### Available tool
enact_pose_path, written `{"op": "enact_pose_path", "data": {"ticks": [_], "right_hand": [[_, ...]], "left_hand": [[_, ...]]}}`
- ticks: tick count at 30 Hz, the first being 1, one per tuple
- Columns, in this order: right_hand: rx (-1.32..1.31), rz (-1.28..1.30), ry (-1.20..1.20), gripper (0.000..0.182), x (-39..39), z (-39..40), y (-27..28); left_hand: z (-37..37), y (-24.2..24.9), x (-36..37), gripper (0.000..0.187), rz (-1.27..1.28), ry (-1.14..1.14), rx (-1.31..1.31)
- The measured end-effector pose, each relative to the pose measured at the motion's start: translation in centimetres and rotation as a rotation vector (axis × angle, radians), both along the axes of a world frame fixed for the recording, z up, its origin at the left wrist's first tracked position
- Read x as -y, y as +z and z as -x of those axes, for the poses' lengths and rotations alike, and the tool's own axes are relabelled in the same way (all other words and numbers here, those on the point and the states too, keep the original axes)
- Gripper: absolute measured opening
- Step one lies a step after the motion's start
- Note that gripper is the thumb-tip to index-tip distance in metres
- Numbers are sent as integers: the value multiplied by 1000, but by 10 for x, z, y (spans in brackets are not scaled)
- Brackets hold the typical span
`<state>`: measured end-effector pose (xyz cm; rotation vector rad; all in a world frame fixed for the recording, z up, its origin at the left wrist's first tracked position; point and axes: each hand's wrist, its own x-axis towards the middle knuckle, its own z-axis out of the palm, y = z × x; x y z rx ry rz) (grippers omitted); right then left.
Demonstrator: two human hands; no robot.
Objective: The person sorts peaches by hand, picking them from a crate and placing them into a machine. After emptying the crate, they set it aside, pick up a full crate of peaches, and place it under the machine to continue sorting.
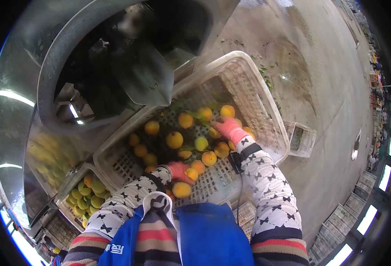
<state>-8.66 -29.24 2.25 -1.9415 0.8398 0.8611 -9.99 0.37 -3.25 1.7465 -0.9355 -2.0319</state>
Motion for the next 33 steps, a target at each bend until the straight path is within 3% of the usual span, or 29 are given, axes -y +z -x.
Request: {"op": "enact_pose_path", "data": {"ticks": [2, 5, 10, 12, 14, 18, 21, 22, 26, 29, 32, 33], "right_hand": [[58, 48, 10, 58, 5, -1, 2], [274, 137, 37, 62, 1, -10, -9], [171, 401, 306, 63, -32, -49, -13], [-57, 297, 442, 63, -46, -66, -19], [-201, 212, 543, 61, -51, -68, -21], [120, 356, 503, 53, -53, -40, -27], [320, -356, -126, 46, -27, -33, 13], [397, -468, -140, 46, -22, -31, 36], [317, 80, 216, 51, -27, -15, 61], [540, 53, 549, 65, -46, -19, -4], [689, 158, 553, 75, -103, -39, -27], [624, 103, 410, 71, -108, -45, -36]], "left_hand": [[-11, 38, 10, 81, -129, 67, -22], [-13, 37, 10, 73, -145, 136, -157], [-21, 37, 7, 61, -193, 239, -489], [-11, -7, 3, 66, -198, 256, -442], [-1, -20, -3, 72, -202, 197, -362], [-5, -4, 1, 84, -226, 24, -163], [5, -52, -6, 94, -277, -103, -212], [18, -75, -11, 96, -265, -103, -229], [9, -58, -4, 94, -262, -159, -99], [3, -47, -8, 95, -242, -101, -102], [-6, -37, -12, 96, -201, 26, -128], [-10, -32, -13, 96, -190, 83, -151]]}}
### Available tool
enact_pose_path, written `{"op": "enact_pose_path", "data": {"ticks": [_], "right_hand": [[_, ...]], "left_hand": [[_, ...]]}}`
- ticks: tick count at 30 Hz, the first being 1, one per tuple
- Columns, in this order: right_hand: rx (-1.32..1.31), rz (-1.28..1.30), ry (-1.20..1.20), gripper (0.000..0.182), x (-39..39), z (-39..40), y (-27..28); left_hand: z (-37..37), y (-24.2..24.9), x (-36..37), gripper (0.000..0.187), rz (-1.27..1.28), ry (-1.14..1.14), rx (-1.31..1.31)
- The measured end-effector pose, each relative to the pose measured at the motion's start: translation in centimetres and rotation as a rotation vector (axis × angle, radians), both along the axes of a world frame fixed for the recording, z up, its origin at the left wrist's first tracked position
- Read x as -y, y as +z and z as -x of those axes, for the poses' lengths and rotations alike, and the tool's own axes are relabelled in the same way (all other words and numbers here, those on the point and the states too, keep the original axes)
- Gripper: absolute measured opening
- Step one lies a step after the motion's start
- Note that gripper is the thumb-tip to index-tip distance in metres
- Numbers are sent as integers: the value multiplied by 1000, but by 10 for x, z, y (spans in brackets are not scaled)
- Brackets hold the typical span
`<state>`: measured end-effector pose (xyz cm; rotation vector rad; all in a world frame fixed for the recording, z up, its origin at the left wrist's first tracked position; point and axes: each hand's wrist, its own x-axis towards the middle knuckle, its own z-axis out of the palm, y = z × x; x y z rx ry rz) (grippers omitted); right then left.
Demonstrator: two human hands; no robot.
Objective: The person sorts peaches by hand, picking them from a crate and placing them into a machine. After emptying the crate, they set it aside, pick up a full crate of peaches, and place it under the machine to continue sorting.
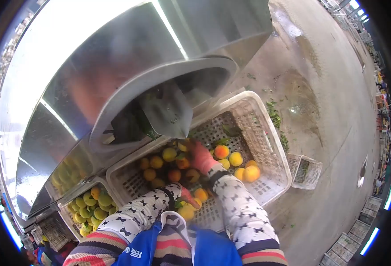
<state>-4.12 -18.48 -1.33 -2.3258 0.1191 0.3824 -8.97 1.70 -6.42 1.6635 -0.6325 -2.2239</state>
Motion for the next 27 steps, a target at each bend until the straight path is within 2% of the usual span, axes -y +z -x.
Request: {"op": "enact_pose_path", "data": {"ticks": [3, 5, 8, 11, 14, 17, 19, 21, 24, 25, 27], "right_hand": [[-123, -143, -252, 65, -5, -24, -14], [-75, -104, -246, 66, 0, -34, -13], [-218, -97, -241, 69, -5, -45, -25], [-319, -381, -342, 68, 1, -40, 14], [-289, -942, -426, 71, 20, -14, 63], [-57, -1339, -324, 76, 33, 17, 164], [-26, -1336, -349, 83, 24, 31, 219], [-19, -1352, -370, 85, 20, 43, 234], [276, -1067, -256, 80, 18, 40, 249], [483, -790, -188, 78, 19, 28, 260], [589, -336, -196, 80, 10, 2, 279]], "left_hand": [[-13, 18, -2, 97, 26, 208, -79], [-26, 32, -6, 97, 57, 380, -150], [-50, 64, -22, 98, 111, 662, -303], [-73, 116, -40, 98, 204, 930, -452], [-88, 179, -42, 99, 357, 1148, -522], [-83, 225, -33, 104, 560, 1335, -501], [-74, 249, -24, 106, 635, 1439, -474], [-63, 278, -16, 107, 684, 1503, -427], [-55, 301, -17, 104, 731, 1507, -400], [-53, 305, -20, 102, 749, 1501, -398], [-50, 308, -20, 97, 843, 1518, -323]]}}
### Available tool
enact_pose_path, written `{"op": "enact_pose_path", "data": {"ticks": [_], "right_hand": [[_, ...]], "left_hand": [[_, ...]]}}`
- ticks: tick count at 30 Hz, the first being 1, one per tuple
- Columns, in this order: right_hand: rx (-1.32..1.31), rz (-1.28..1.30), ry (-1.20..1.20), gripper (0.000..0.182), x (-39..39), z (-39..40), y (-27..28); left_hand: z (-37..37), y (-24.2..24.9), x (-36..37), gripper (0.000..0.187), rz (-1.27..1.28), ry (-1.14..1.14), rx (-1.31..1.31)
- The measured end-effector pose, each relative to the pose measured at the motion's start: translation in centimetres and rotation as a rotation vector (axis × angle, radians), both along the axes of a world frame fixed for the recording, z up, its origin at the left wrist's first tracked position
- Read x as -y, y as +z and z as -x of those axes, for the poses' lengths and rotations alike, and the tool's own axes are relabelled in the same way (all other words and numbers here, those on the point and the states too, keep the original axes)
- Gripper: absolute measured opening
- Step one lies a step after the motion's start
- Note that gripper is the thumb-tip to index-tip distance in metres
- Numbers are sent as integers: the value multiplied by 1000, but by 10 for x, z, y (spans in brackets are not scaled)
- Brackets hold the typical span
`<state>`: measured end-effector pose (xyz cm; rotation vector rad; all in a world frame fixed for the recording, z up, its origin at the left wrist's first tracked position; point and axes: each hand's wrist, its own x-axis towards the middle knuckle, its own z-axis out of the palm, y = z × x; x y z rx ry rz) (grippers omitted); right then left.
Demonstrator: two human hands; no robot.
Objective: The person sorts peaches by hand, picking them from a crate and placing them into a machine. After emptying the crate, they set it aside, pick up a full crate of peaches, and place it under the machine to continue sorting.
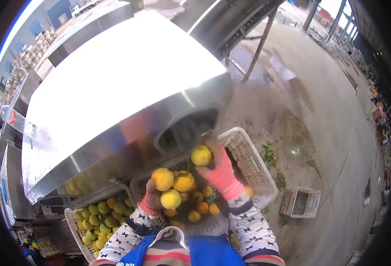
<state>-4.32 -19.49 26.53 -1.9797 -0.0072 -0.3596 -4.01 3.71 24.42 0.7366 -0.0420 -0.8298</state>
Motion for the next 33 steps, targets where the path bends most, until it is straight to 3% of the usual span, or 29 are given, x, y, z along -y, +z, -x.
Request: {"op": "enact_pose_path", "data": {"ticks": [2, 5, 6, 8, 10, 12, 13, 15, 16, 19, 22, 25, 26, 28, 31, 33], "right_hand": [[120, 300, -54, 83, -2, -34, -5], [-56, 641, -111, 82, -14, -51, -15], [-158, 665, -98, 84, -15, -51, -12], [-120, 610, -195, 72, -29, -52, -7], [-138, 605, -266, 60, -46, -68, -7], [-204, 657, -318, 47, -56, -103, -9], [-52, 509, -307, 42, -52, -102, -12], [259, 201, -286, 32, -40, -101, -15], [269, 193, -278, 38, -44, -78, 30], [-31, 51, -27, 54, -40, -22, 37], [-376, -615, 191, 72, -48, 9, 13], [-102, -297, 106, 81, -49, 17, 6], [8, -9, 105, 79, -45, 17, 14], [6, -63, 187, 77, -40, 16, 14], [0, -191, 197, 76, -41, 15, 3], [-33, -304, 165, 77, -39, 11, 3]], "left_hand": [[-1, 2, -4, 87, 159, 24, -113], [-1, 1, -12, 74, 276, 65, -129], [-1, -5, -18, 73, 291, 72, -127], [-6, -13, -26, 77, 136, 46, -36], [-12, 6, -25, 75, 246, -69, -113], [-16, 21, -22, 70, 512, -167, -286], [-14, 21, -20, 68, 587, -169, -343], [-12, -3, -23, 68, 454, -18, -281], [-11, -12, -26, 68, 362, 36, -237], [-15, -14, -24, 64, 167, 77, -84], [-19, 24, -2, 53, 325, 104, -169], [-19, 49, 18, 44, 313, 206, -161], [-18, 39, 20, 44, 174, 240, -73], [-20, 17, 16, 55, 75, 214, 101], [-25, 3, 8, 88, 62, 84, 301], [-27, 11, 9, 81, -8, 104, 279]]}}
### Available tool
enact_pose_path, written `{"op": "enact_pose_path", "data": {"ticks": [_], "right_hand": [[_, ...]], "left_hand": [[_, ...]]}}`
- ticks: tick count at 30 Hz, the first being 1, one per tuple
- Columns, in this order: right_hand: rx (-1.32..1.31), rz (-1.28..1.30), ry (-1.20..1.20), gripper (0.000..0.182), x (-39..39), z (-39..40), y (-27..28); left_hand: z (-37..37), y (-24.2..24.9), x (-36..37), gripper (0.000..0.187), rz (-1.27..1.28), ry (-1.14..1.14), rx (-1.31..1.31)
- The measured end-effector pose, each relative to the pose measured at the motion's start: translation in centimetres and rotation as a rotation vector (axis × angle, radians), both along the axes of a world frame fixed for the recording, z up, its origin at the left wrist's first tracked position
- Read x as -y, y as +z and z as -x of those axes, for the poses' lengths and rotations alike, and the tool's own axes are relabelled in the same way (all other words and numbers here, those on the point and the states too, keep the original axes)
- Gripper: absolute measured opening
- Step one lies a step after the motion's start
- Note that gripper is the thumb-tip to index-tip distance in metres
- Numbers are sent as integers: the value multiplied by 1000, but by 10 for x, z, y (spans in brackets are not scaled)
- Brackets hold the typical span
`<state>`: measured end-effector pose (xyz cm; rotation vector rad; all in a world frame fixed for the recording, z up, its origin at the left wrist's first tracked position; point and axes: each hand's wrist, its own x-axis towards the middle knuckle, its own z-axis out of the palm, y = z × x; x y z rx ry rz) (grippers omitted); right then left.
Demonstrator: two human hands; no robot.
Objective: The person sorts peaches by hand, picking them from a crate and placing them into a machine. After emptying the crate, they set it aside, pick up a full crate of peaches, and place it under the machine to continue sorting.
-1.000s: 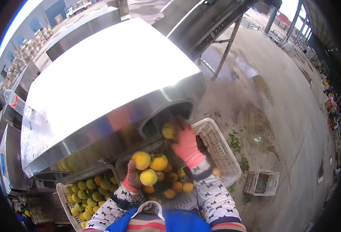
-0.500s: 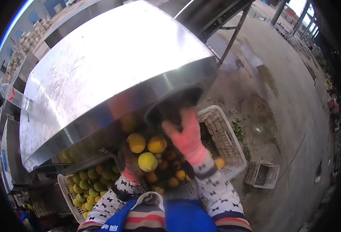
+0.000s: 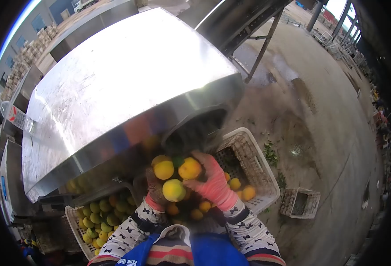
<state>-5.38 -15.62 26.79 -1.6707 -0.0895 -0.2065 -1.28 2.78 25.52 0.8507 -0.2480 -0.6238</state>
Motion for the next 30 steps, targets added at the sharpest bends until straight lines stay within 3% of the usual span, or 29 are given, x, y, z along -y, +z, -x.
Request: {"op": "enact_pose_path", "data": {"ticks": [2, 4, 5, 8, 11, 14, 15, 17, 20, 23, 26, 30], "right_hand": [[-103, -130, -15, 78, 5, -4, 2], [-56, 92, 3, 78, 14, -7, 7], [-31, 202, 10, 79, 16, -9, 9], [-6, 17, -17, 77, 14, -8, 4], [-1, -68, -60, 77, 20, -18, -1], [124, 473, -218, 80, 31, -42, -4], [71, 521, -192, 80, 31, -52, 0], [-44, 613, -145, 79, 27, -68, 9], [83, 1141, -317, 69, 17, -71, -8], [99, 950, -399, 60, 6, -73, -20], [158, 1009, -350, 53, 4, -117, -34], [74, 500, -113, 55, 24, -95, 8]], "left_hand": [[-2, 2, 3, 65, 198, 32, -213], [0, 5, -1, 62, 372, 52, -310], [1, 10, -4, 68, 383, 55, -253], [-2, 10, -10, 89, 416, -42, -208], [-11, 16, -11, 88, 419, -63, -139], [-2, -5, -18, 83, 214, 14, -307], [3, -20, -20, 70, 209, 10, -398], [10, -31, -20, 64, 77, 18, -452], [11, -21, -21, 49, -48, 26, -452], [6, -11, -24, 42, -248, 43, -300], [3, -10, -18, 40, -399, 56, -121], [-4, -16, -5, 51, -606, 112, 184]]}}
